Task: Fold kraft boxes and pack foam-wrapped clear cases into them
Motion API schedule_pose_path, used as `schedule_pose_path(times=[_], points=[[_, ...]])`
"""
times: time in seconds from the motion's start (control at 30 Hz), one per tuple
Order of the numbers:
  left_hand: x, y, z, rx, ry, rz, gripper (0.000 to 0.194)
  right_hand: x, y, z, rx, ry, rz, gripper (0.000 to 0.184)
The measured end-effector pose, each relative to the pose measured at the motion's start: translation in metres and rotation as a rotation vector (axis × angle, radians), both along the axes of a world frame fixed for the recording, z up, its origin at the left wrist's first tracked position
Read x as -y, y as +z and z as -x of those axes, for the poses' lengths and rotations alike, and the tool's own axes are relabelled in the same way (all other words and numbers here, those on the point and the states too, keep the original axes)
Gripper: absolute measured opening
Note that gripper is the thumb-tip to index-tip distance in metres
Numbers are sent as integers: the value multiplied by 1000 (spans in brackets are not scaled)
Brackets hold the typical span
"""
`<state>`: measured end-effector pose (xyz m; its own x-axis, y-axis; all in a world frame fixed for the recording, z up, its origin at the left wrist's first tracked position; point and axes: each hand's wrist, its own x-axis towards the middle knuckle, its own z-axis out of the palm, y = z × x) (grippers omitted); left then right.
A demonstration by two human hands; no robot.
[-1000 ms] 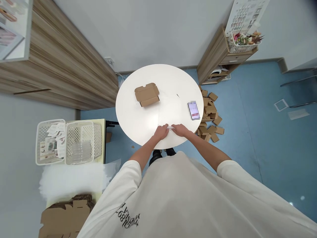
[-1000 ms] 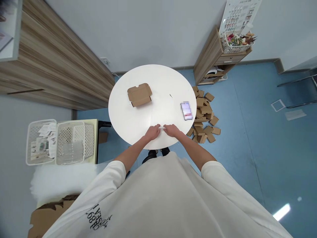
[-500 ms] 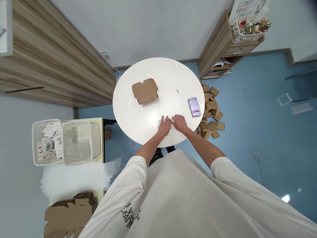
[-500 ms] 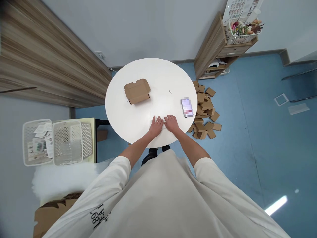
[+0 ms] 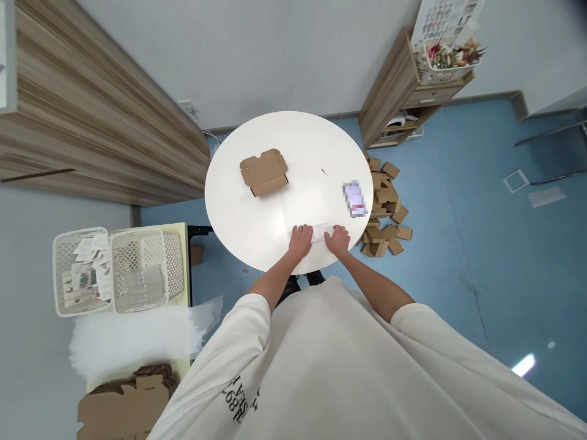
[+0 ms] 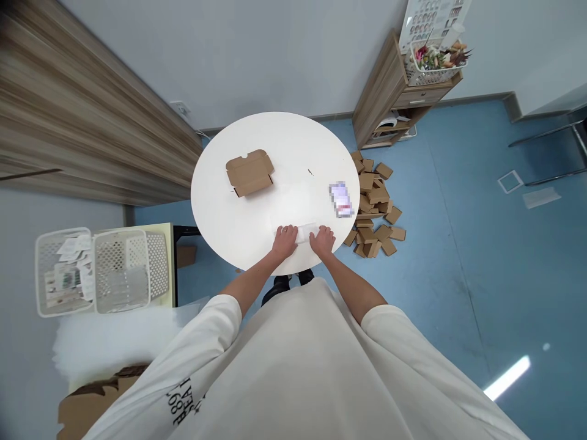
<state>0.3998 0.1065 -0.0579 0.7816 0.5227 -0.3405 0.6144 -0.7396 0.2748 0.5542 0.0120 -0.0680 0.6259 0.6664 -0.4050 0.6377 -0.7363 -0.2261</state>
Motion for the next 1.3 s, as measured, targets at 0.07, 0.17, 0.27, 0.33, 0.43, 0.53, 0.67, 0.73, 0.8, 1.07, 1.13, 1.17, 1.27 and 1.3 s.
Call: schedule_pose_path(times=[0.07,0.17,0.27,0.33,0.43,0.53,0.67,0.73,0.8,1.07,1.13,1.17,1.27,1.3], points=[[2,-1,2,0,-3,-1,72,-4,-1,3,5,-5,48,42],[6,-1,3,40,-38,4,70,-9,-1,7,-1,-21,83,37],[8,0,1,66,-80,20,64,-14,-2,9,-54,-86,53,29],[9,-1,-4,42,-79,19,66,-17,-2,9,-99,-144,27,21],[10,-2,-10,4,-49,-7,73,-21,0,6,-190,-220,26,9],[9,-6,-9,36,-2,-9,73,-22,3,3,-346,-289,-31,13],[6,-10,-1,135,13,46,66,-18,7,8,-454,-282,-158,28],[4,-11,1,179,5,85,65,-15,8,14,-440,-177,-181,28],[3,-12,2,222,-2,130,63,-13,8,19,-394,-60,-188,26],[1,-4,17,357,36,253,57,-7,12,39,-344,234,-162,33],[2,0,27,361,121,237,59,-7,16,42,-328,265,-150,39],[3,2,32,354,186,226,60,-7,18,43,-314,282,-136,41],[4,6,46,291,466,212,52,-10,22,45,-270,354,-52,47],[5,6,49,256,573,221,48,-11,24,46,-251,380,-22,49]])
